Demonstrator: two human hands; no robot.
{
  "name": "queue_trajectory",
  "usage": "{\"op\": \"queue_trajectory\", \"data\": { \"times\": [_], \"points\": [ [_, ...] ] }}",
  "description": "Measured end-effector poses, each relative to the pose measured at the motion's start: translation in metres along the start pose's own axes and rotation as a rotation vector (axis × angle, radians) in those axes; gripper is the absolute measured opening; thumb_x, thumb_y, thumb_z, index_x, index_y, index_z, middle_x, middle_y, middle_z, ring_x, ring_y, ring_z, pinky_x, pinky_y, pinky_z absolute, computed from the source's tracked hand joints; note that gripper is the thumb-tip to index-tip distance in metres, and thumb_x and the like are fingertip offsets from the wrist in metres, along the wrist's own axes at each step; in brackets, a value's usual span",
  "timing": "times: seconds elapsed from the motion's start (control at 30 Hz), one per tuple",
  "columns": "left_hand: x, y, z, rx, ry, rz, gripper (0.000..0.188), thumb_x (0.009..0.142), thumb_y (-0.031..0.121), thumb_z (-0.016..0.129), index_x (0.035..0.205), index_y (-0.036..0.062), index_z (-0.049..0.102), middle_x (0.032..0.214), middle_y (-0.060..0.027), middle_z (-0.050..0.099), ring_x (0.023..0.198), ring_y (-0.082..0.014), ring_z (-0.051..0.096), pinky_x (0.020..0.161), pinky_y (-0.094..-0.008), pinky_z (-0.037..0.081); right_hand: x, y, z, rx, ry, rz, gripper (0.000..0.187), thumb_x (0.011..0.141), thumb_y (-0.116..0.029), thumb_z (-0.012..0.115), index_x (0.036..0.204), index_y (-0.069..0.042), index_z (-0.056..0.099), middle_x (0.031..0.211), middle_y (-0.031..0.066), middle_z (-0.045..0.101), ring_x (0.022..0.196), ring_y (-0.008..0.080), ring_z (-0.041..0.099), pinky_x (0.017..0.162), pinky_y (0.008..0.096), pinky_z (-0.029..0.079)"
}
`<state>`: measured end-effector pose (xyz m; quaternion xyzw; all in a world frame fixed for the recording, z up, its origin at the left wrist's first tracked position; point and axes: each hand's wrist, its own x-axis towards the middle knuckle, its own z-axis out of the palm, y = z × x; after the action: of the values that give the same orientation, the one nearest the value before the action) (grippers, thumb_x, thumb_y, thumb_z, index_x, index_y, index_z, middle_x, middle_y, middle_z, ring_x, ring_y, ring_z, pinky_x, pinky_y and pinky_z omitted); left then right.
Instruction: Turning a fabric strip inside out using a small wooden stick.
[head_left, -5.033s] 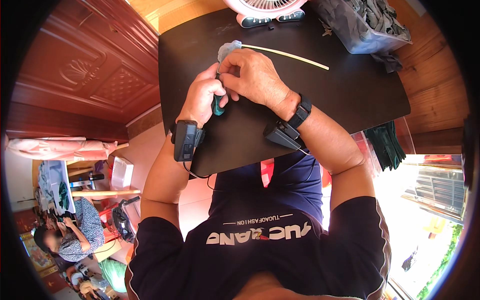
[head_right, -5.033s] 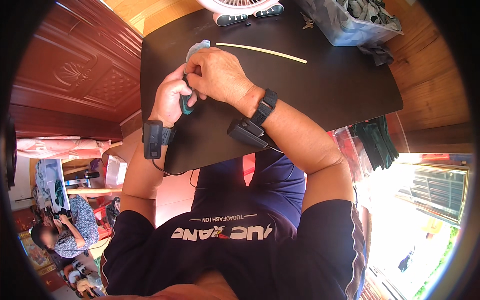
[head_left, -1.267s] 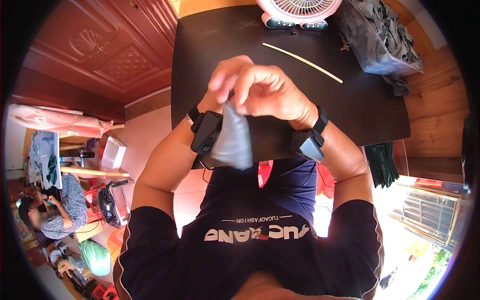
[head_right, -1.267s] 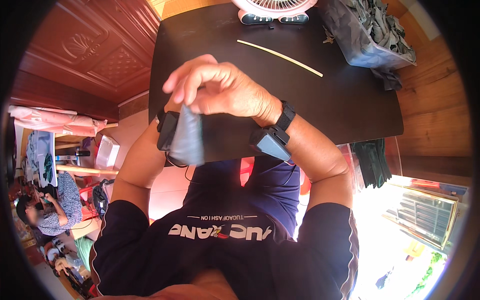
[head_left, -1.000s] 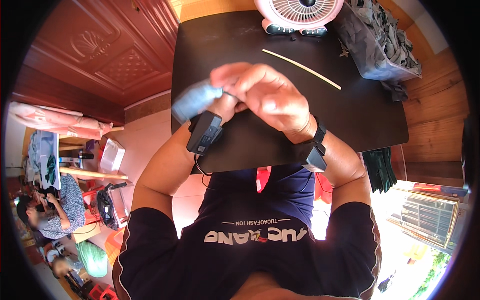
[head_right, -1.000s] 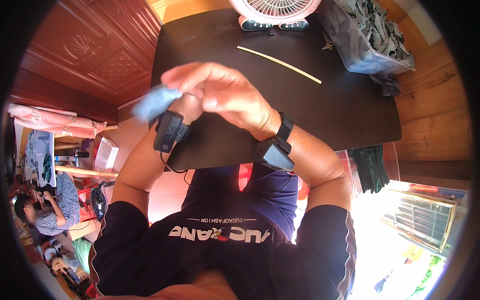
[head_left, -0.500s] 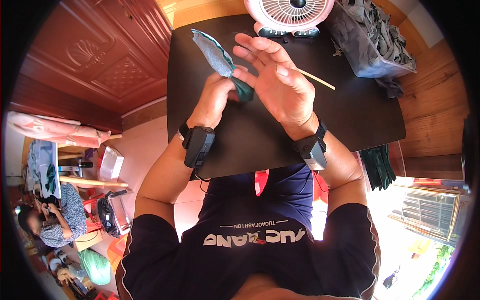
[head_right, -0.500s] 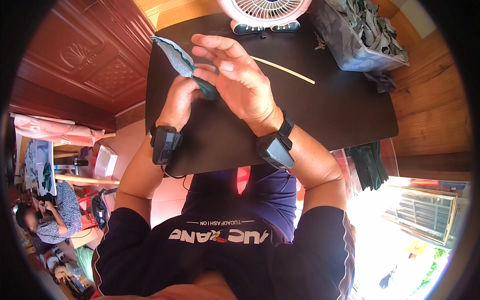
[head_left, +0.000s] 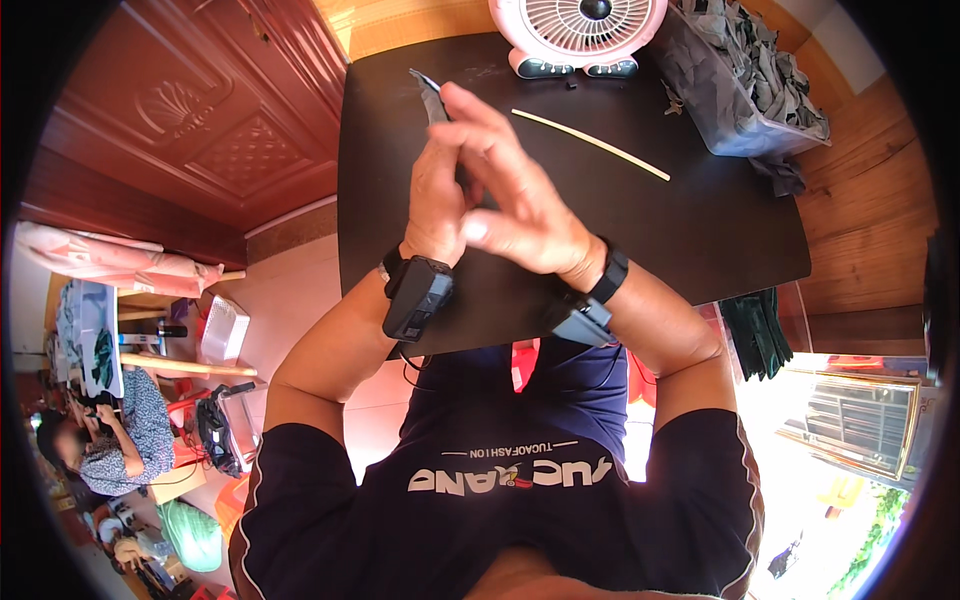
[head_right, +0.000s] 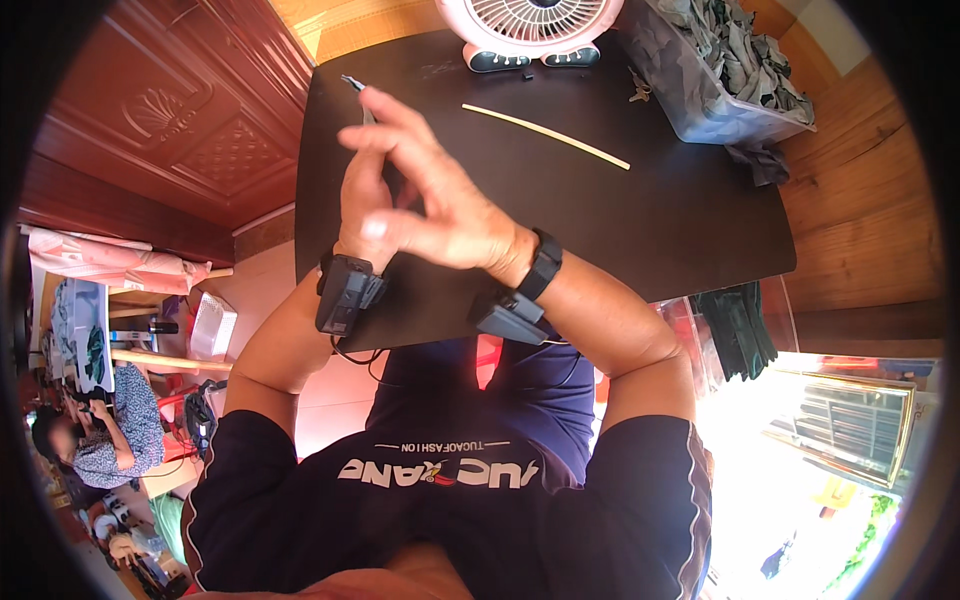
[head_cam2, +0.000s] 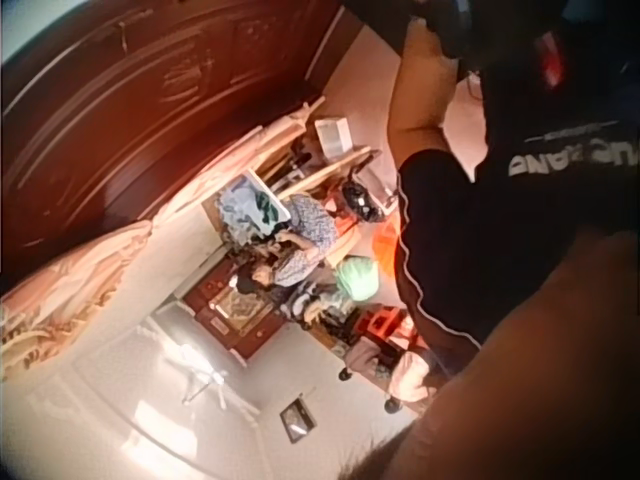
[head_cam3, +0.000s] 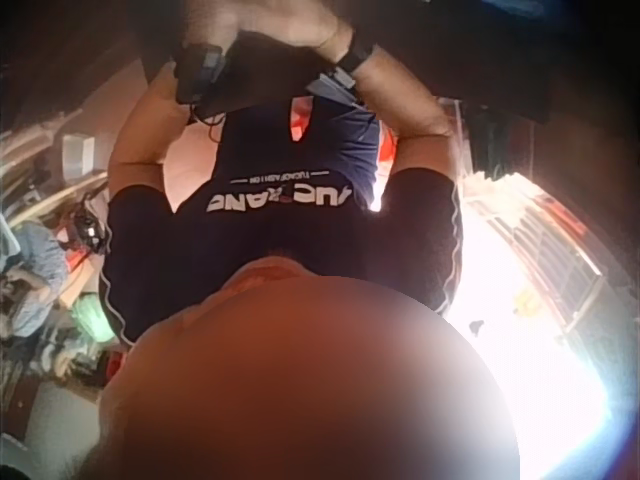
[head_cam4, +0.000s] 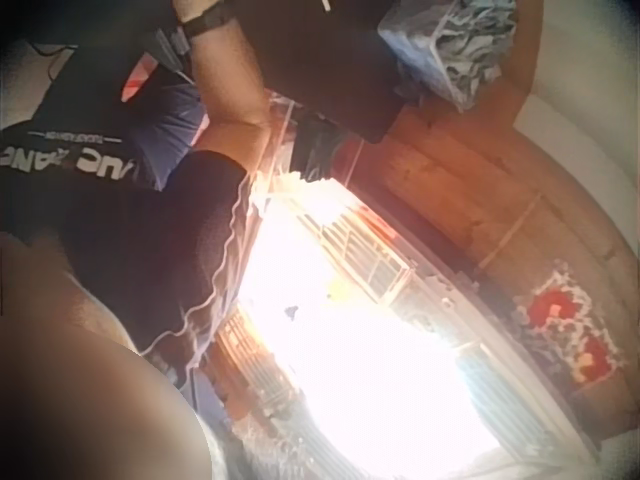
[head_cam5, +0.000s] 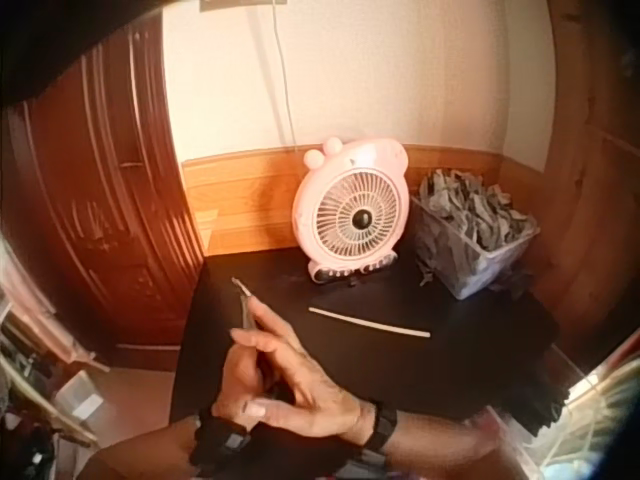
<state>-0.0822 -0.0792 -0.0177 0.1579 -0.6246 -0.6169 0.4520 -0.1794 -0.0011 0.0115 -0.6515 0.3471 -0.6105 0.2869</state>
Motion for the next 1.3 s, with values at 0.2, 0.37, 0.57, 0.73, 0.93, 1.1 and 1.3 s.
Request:
{"op": "queue_trajectory", "data": {
  "times": [0.2,0.37,0.57,0.73,0.93,1.1,1.3],
  "points": [
    [-0.002,-0.006,0.004,0.122,-0.056,0.108,0.042,0.098,0.045,0.035,0.078,0.0121,0.054,0.065,0.0025,0.047,0.055,-0.0073,0.042,0.049,-0.0216,0.032,0.002,0.001,0.007,-0.673,-0.154,-0.211,0.085,0.079,-0.063,0.059,0.139,-0.005,0.039,0.152,0.0256,0.011,0.140,0.0474,0.008,0.110,0.0549,0.017],
    [-0.002,0.006,0.012,-0.135,-0.057,-0.088,0.045,0.098,0.047,0.034,0.076,0.0123,0.053,0.064,0.0028,0.047,0.055,-0.0069,0.042,0.049,-0.0213,0.032,0.001,-0.006,0.007,-0.316,-0.084,-0.194,0.092,0.081,-0.067,0.054,0.144,-0.005,0.029,0.154,0.0201,0.007,0.141,0.0411,0.009,0.110,0.0518,0.019],
    [-0.009,0.014,0.012,-0.397,-0.116,-0.273,0.044,0.099,0.047,0.033,0.100,0.0083,0.055,0.100,-0.0021,0.059,0.077,-0.0074,0.051,0.057,-0.0201,0.035,0.009,-0.016,0.004,0.643,0.222,-0.063,0.091,0.085,-0.065,0.048,0.147,-0.008,0.015,0.152,0.0137,0.013,0.141,0.0323,0.015,0.111,0.0482,0.020],
    [-0.008,0.013,0.009,-0.313,-0.279,-0.219,0.051,0.096,0.051,0.035,0.110,0.0052,0.054,0.103,-0.0041,0.059,0.081,-0.0104,0.053,0.062,-0.0231,0.038,0.012,-0.018,-0.013,0.649,0.206,-0.020,0.089,0.086,-0.068,0.042,0.147,-0.008,0.018,0.152,0.0182,0.014,0.138,0.0373,0.021,0.101,0.0484,0.038],
    [0.005,0.026,0.008,-0.530,-0.127,-0.134,0.050,0.096,0.041,0.042,0.124,0.0001,0.047,0.117,-0.0129,0.056,0.104,-0.0221,0.055,0.095,-0.0366,0.038,0.009,-0.013,-0.019,0.606,0.253,0.006,0.082,0.088,-0.065,0.042,0.145,-0.008,0.024,0.151,0.0138,0.018,0.137,0.0348,0.023,0.098,0.0491,0.041],
    [0.008,0.017,-0.007,-0.405,0.003,-0.136,0.028,0.091,0.026,0.053,0.105,0.0021,0.056,0.098,-0.0081,0.060,0.089,-0.0160,0.056,0.079,-0.0299,0.040,0.007,-0.005,-0.018,0.540,0.283,0.073,0.077,0.088,-0.060,0.048,0.142,-0.009,0.029,0.150,0.0097,0.020,0.137,0.0312,0.022,0.097,0.0495,0.039],
    [0.008,0.016,-0.016,-0.337,0.026,-0.173,0.022,0.091,0.024,0.054,0.104,0.0068,0.056,0.091,-0.0036,0.062,0.080,-0.0131,0.058,0.062,-0.0247,0.040,0.006,-0.013,-0.015,0.466,0.183,0.052,0.077,0.087,-0.060,0.050,0.140,-0.007,0.033,0.147,0.0107,0.028,0.132,0.0282,0.032,0.091,0.0412,0.046]
  ]
}}
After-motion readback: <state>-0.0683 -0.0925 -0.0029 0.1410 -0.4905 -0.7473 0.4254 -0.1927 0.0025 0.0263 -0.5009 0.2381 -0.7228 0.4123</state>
